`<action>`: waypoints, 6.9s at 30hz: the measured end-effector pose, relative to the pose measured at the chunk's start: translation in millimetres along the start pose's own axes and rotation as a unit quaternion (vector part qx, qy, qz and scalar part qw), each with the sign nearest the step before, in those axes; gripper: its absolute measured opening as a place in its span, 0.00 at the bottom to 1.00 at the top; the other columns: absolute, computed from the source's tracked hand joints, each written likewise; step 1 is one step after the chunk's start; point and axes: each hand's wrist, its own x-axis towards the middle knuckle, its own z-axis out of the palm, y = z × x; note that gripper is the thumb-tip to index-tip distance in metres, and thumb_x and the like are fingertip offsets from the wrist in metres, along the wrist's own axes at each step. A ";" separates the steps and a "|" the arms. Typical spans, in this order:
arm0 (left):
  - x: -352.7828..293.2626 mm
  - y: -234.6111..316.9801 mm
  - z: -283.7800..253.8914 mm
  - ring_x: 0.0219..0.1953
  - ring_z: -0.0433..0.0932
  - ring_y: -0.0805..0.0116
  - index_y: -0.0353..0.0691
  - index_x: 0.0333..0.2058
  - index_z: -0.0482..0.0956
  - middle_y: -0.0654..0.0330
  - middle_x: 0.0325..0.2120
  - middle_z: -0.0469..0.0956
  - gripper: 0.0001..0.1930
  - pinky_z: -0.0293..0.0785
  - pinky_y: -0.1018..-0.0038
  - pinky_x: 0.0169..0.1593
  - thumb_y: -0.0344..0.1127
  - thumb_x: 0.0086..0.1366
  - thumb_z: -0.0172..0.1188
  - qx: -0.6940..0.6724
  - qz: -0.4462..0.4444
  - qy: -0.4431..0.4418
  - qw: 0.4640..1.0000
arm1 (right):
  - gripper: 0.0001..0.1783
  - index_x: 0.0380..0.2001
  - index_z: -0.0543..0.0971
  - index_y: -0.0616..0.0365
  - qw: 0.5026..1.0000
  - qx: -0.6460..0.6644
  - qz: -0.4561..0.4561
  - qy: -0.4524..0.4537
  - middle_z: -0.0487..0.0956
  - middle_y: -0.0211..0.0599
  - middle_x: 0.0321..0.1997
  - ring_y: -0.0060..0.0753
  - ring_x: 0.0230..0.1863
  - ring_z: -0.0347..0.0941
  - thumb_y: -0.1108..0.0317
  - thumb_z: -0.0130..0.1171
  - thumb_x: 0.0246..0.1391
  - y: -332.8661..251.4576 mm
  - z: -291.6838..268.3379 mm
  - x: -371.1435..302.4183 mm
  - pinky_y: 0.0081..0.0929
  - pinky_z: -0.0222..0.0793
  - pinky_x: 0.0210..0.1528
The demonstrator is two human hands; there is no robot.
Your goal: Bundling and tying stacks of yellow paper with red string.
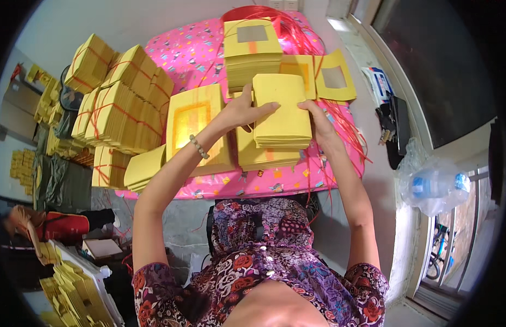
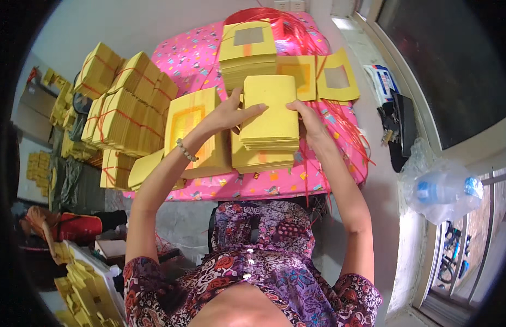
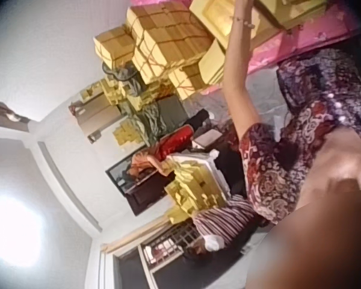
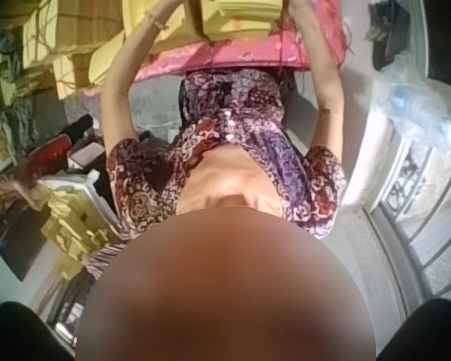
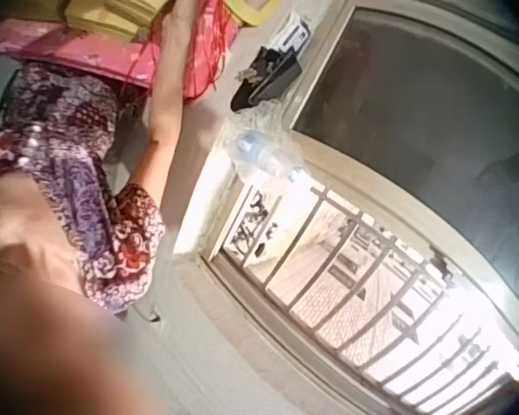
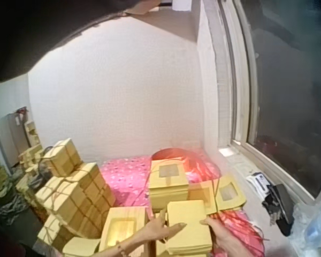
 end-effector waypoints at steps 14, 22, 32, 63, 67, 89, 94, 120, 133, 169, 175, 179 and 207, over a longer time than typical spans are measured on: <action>-5.5 -53.3 12.9 0.52 0.71 0.38 0.16 0.59 0.43 0.25 0.50 0.66 0.50 0.70 0.61 0.55 0.54 0.58 0.60 0.134 -0.025 0.070 0.988 | 0.33 0.55 0.69 0.70 0.882 -0.470 -0.046 -0.002 0.76 0.44 0.50 0.30 0.50 0.72 0.52 0.55 0.56 24.3 6.5 22.8 0.26 0.66 0.53; 8.7 -65.3 26.8 0.65 0.53 0.38 0.28 0.63 0.53 0.35 0.60 0.58 0.36 0.53 0.54 0.66 0.43 0.62 0.54 0.318 0.245 0.158 0.902 | 0.38 0.67 0.54 0.61 0.830 -0.487 -0.268 -0.042 0.50 0.56 0.71 0.52 0.71 0.48 0.52 0.49 0.62 26.3 2.6 15.8 0.39 0.48 0.69; 9.8 -60.6 47.2 0.65 0.52 0.38 0.38 0.63 0.59 0.43 0.63 0.58 0.32 0.51 0.50 0.66 0.55 0.68 0.43 0.397 0.257 0.122 0.872 | 0.32 0.69 0.50 0.59 0.778 -0.551 -0.269 -0.135 0.41 0.48 0.75 0.51 0.75 0.32 0.58 0.39 0.66 38.3 -16.0 20.5 0.42 0.33 0.73; -263.4 -224.7 6.2 0.46 0.72 0.70 0.38 0.58 0.64 0.59 0.47 0.72 0.22 0.70 0.72 0.49 0.38 0.68 0.53 -0.395 -0.040 0.619 0.678 | 0.19 0.53 0.73 0.59 0.557 -0.579 -0.408 -0.433 0.73 0.47 0.56 0.48 0.58 0.67 0.61 0.44 0.65 38.7 262.6 13.1 0.40 0.59 0.62; -263.3 -248.9 0.0 0.48 0.72 0.63 0.39 0.55 0.65 0.54 0.49 0.71 0.24 0.70 0.65 0.53 0.46 0.67 0.55 -0.608 -0.044 0.537 0.583 | 0.19 0.52 0.74 0.60 0.542 -0.564 -0.398 -0.480 0.76 0.46 0.52 0.48 0.53 0.71 0.61 0.44 0.64 99.4 318.6 35.4 0.40 0.64 0.57; -220.0 -248.7 -41.3 0.44 0.74 0.68 0.43 0.41 0.77 0.64 0.39 0.78 0.23 0.67 0.70 0.52 0.42 0.47 0.76 -0.703 -0.127 0.511 0.479 | 0.22 0.57 0.73 0.42 0.426 -0.707 -0.238 -0.511 0.73 0.41 0.55 0.46 0.54 0.72 0.58 0.45 0.61 171.8 334.4 29.4 0.41 0.70 0.53; -219.4 -249.2 -42.7 0.42 0.75 0.68 0.43 0.41 0.77 0.63 0.37 0.78 0.22 0.71 0.73 0.47 0.40 0.48 0.75 -0.705 -0.106 0.504 0.488 | 0.21 0.56 0.74 0.46 0.453 -0.693 -0.233 -0.510 0.74 0.42 0.51 0.47 0.53 0.71 0.62 0.48 0.59 171.7 332.2 30.0 0.43 0.69 0.53; -309.9 -143.9 -52.6 0.55 0.72 0.59 0.33 0.57 0.64 0.52 0.53 0.72 0.26 0.69 0.62 0.59 0.30 0.59 0.57 -0.539 0.186 0.533 0.626 | 0.44 0.66 0.56 0.61 0.721 -0.440 -0.265 -0.465 0.62 0.53 0.65 0.45 0.67 0.58 0.47 0.59 0.55 71.6 320.2 -4.9 0.36 0.56 0.66; -174.1 -91.0 -79.0 0.55 0.66 0.65 0.36 0.62 0.53 0.57 0.52 0.66 0.43 0.63 0.68 0.59 0.30 0.47 0.64 -0.271 0.262 0.345 0.860 | 0.57 0.68 0.47 0.55 0.811 -0.355 -0.170 -0.432 0.57 0.40 0.68 0.36 0.69 0.54 0.66 0.73 0.41 -19.2 223.6 22.7 0.37 0.47 0.71; -120.2 -122.2 -46.3 0.68 0.50 0.50 0.35 0.66 0.33 0.44 0.64 0.49 0.61 0.47 0.59 0.69 0.45 0.38 0.63 -0.098 0.317 0.356 0.873 | 0.30 0.66 0.57 0.58 0.482 -0.676 -0.457 -0.319 0.55 0.46 0.71 0.50 0.73 0.45 0.53 0.36 0.67 -47.6 251.7 -19.1 0.49 0.34 0.72; -121.2 -120.5 -46.2 0.67 0.53 0.52 0.36 0.66 0.33 0.45 0.64 0.50 0.60 0.50 0.59 0.68 0.46 0.40 0.64 -0.111 0.338 0.354 0.865 | 0.20 0.55 0.73 0.51 0.521 -0.594 -0.509 -0.343 0.68 0.42 0.62 0.51 0.67 0.56 0.61 0.53 0.59 -61.3 241.6 -34.6 0.52 0.49 0.68; -123.5 -116.4 -48.1 0.65 0.58 0.51 0.40 0.66 0.30 0.46 0.63 0.53 0.58 0.57 0.58 0.66 0.37 0.44 0.63 -0.146 0.367 0.316 0.863 | 0.17 0.46 0.80 0.49 0.482 -0.601 -0.533 -0.349 0.74 0.37 0.56 0.48 0.64 0.62 0.58 0.61 0.52 -56.9 234.8 -45.7 0.54 0.54 0.66; -123.3 -119.1 -45.4 0.65 0.57 0.56 0.38 0.66 0.34 0.49 0.62 0.55 0.55 0.56 0.60 0.66 0.34 0.48 0.65 -0.145 0.367 0.330 0.858 | 0.21 0.48 0.77 0.53 0.496 -0.599 -0.530 -0.339 0.74 0.37 0.56 0.48 0.64 0.62 0.60 0.63 0.50 -40.6 229.6 -37.5 0.54 0.55 0.65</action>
